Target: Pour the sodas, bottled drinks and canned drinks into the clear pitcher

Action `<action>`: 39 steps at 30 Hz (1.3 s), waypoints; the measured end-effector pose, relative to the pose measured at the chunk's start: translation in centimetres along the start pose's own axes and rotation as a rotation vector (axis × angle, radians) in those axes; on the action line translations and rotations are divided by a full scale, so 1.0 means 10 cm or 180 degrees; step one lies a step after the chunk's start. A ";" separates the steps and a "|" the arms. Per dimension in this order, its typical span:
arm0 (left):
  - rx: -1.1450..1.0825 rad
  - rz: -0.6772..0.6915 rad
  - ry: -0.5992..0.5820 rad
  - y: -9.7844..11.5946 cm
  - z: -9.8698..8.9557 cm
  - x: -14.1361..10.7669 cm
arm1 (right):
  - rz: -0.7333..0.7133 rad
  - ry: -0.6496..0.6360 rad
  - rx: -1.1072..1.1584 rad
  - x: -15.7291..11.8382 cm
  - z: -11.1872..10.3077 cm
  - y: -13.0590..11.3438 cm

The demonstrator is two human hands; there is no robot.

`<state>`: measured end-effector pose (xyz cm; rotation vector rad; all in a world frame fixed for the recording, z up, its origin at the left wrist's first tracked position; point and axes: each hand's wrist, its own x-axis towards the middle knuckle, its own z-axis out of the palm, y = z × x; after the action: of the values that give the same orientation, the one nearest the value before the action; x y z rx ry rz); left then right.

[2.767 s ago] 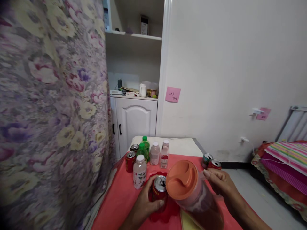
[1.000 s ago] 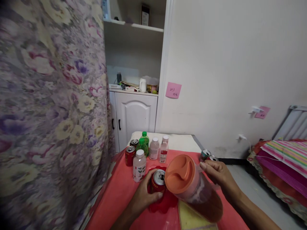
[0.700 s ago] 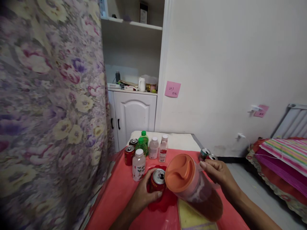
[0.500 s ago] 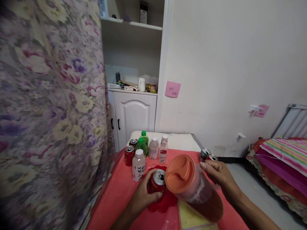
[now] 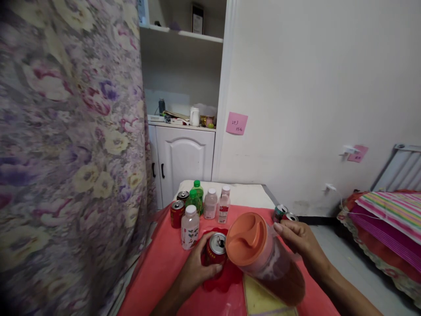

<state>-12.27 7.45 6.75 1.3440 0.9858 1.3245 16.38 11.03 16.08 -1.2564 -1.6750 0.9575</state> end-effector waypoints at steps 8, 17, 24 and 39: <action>0.0011 0.0075 -0.0017 -0.01 -0.01 0.01 | 0.0041 -0.0034 0.0209 0.01 0.00 -0.01; 0.0103 -0.0031 0.0058 -0.02 0.00 0.00 | 0.0107 -0.0085 0.0116 0.00 0.00 -0.05; -0.0001 0.0051 0.0001 -0.03 -0.01 0.01 | 0.0069 -0.0096 0.0019 -0.02 0.00 -0.10; 0.0028 0.0092 0.0004 -0.07 -0.02 0.00 | -0.0046 -0.0047 0.0074 -0.01 -0.03 -0.09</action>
<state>-12.44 7.65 6.04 1.3688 0.9773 1.3444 16.34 10.81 16.97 -1.2231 -1.6777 0.9770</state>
